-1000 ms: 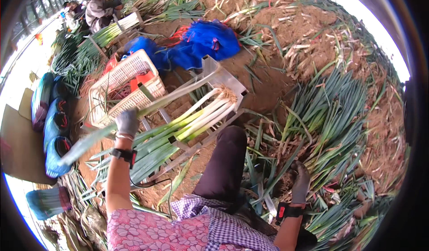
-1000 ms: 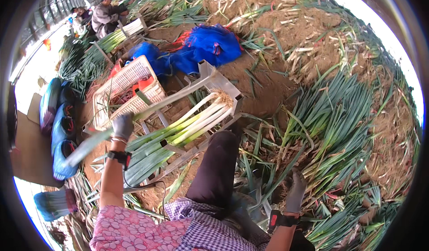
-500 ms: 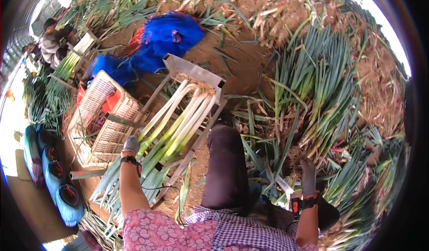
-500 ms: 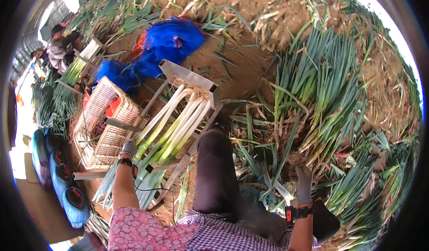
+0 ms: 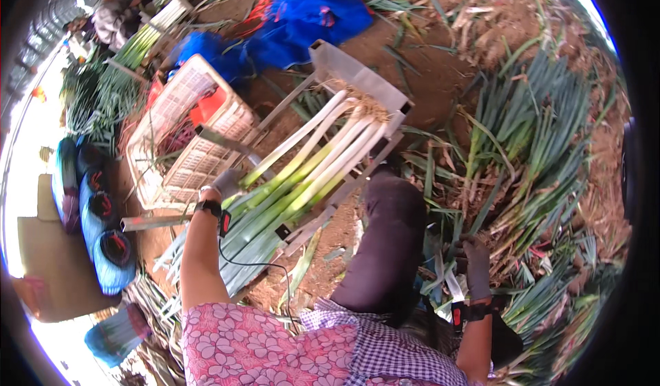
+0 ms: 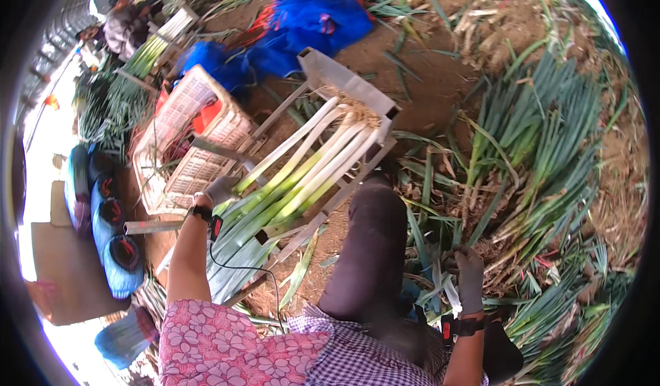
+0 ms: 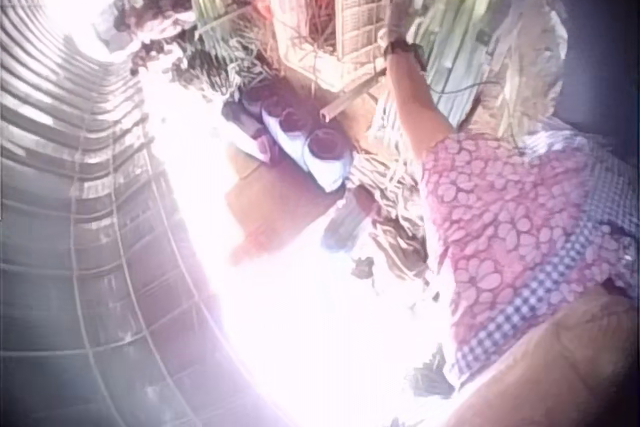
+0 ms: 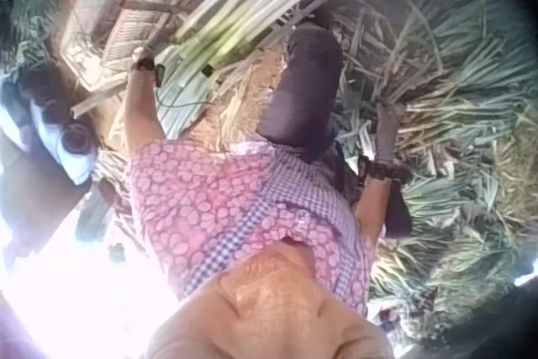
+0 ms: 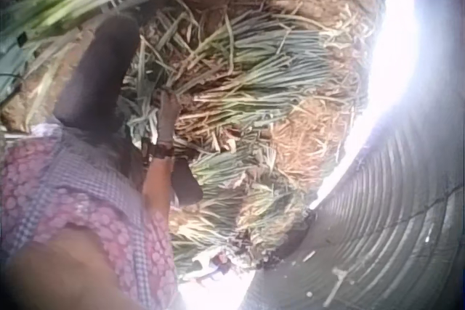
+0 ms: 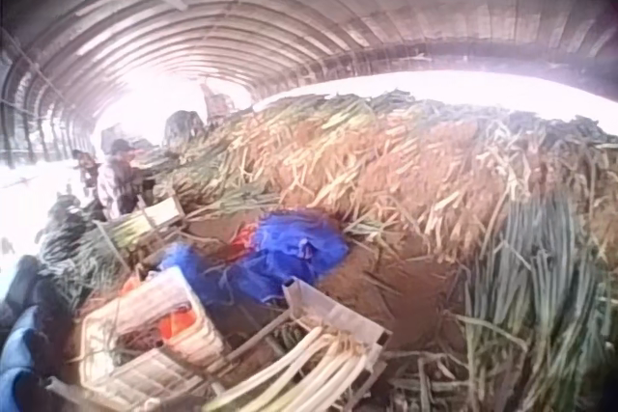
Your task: The person picks up leeks from a pile, peels away the outer layers by hand, and places the cleaned leeks onto a metal stand. After gathering a group of leeks on the stand, the person aligns them and moves them aside.
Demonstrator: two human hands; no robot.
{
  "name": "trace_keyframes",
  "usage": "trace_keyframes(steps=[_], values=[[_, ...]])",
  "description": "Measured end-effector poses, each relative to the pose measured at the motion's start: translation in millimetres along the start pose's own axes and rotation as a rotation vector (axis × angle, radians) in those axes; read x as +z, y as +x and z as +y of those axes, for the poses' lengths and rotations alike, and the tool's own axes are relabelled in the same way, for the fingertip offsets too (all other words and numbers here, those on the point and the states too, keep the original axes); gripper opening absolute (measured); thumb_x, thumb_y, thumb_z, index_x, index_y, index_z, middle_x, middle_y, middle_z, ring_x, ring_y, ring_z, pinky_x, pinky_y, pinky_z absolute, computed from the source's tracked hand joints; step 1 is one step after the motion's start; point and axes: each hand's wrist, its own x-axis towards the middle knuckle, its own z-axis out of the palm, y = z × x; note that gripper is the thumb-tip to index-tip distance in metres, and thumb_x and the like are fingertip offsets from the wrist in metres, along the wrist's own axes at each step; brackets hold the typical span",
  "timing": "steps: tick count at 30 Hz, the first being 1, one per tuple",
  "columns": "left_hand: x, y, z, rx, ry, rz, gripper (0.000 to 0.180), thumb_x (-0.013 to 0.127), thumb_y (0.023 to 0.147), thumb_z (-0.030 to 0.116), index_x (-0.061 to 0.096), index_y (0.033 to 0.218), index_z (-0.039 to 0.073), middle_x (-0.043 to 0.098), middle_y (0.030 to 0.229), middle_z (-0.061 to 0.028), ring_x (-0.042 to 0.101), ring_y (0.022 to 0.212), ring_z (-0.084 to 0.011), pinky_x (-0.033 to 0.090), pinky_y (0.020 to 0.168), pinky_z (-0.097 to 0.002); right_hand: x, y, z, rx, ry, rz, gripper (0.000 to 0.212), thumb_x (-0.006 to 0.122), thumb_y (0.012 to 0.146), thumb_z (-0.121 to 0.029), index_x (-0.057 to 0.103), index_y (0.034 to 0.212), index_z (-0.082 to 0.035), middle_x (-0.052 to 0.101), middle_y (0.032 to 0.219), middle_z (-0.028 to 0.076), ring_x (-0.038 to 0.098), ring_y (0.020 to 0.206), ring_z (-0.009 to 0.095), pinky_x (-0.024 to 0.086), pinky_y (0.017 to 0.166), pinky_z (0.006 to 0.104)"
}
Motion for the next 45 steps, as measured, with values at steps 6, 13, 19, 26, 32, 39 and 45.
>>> trace_keyframes(steps=[6,13,19,26,32,39,45], values=[[24,-1,14,-0.106,-0.265,0.102,0.038,0.072,0.066,0.009,0.064,0.103,0.004,0.066,0.085,-0.0149,0.064,0.082,-0.0260,0.047,0.077,-0.0367,13,11,5,-0.013,-0.086,-0.011,0.022,0.050,0.090,-0.011,0.056,0.106,0.002,0.063,0.086,0.007,0.058,0.066,0.010,0.046,0.058,0.0212],[94,12,-61,-0.072,-0.335,0.279,0.031,0.062,0.080,0.011,0.062,0.110,0.005,0.067,0.097,-0.0157,0.062,0.092,-0.0283,0.046,0.082,-0.0352,32,8,11,0.012,-0.073,-0.121,0.023,0.052,0.088,-0.013,0.061,0.105,-0.001,0.064,0.089,0.005,0.061,0.073,0.012,0.048,0.065,0.0236],[39,28,48,-0.243,0.138,-0.192,0.046,0.060,0.082,0.030,0.054,0.122,0.007,0.061,0.112,-0.0230,0.056,0.107,-0.0396,0.046,0.086,-0.0456,-33,-4,70,-0.152,-0.337,-0.037,0.027,0.056,0.087,-0.022,0.063,0.107,-0.005,0.064,0.090,0.010,0.061,0.080,0.020,0.048,0.075,0.0315],[-113,18,148,0.415,0.758,0.270,0.013,0.058,0.082,0.016,0.064,0.082,0.004,0.066,0.082,-0.0150,0.063,0.075,-0.0309,0.050,0.069,-0.0390,-118,-4,101,0.027,-0.122,0.118,0.029,0.058,0.086,-0.023,0.065,0.099,0.001,0.065,0.076,0.008,0.061,0.065,0.016,0.050,0.060,0.0295],[-85,-5,499,0.762,-0.164,0.259,0.020,0.053,0.082,-0.004,0.066,0.097,0.001,0.067,0.094,-0.0113,0.064,0.083,-0.0207,0.049,0.073,-0.0275,-179,63,198,0.215,-0.128,0.691,0.031,0.056,0.081,-0.028,0.069,0.092,-0.002,0.068,0.079,0.017,0.067,0.077,0.030,0.051,0.071,0.0373],[107,88,589,0.979,-0.286,-0.543,0.029,0.061,0.087,0.014,0.061,0.113,0.001,0.068,0.097,-0.0152,0.067,0.083,-0.0229,0.053,0.073,-0.0310,-201,138,268,0.102,0.334,0.791,0.016,0.061,0.083,-0.017,0.063,0.091,-0.003,0.058,0.064,0.002,0.052,0.052,0.012,0.038,0.047,0.0263],[104,84,627,0.879,-0.037,-0.759,0.037,0.056,0.088,0.017,0.055,0.122,0.004,0.065,0.100,-0.0194,0.063,0.091,-0.0315,0.049,0.080,-0.0385,-261,164,264,0.171,0.092,0.955,0.034,0.052,0.090,-0.028,0.059,0.116,-0.007,0.062,0.087,0.010,0.056,0.072,0.019,0.045,0.065,0.0336]])
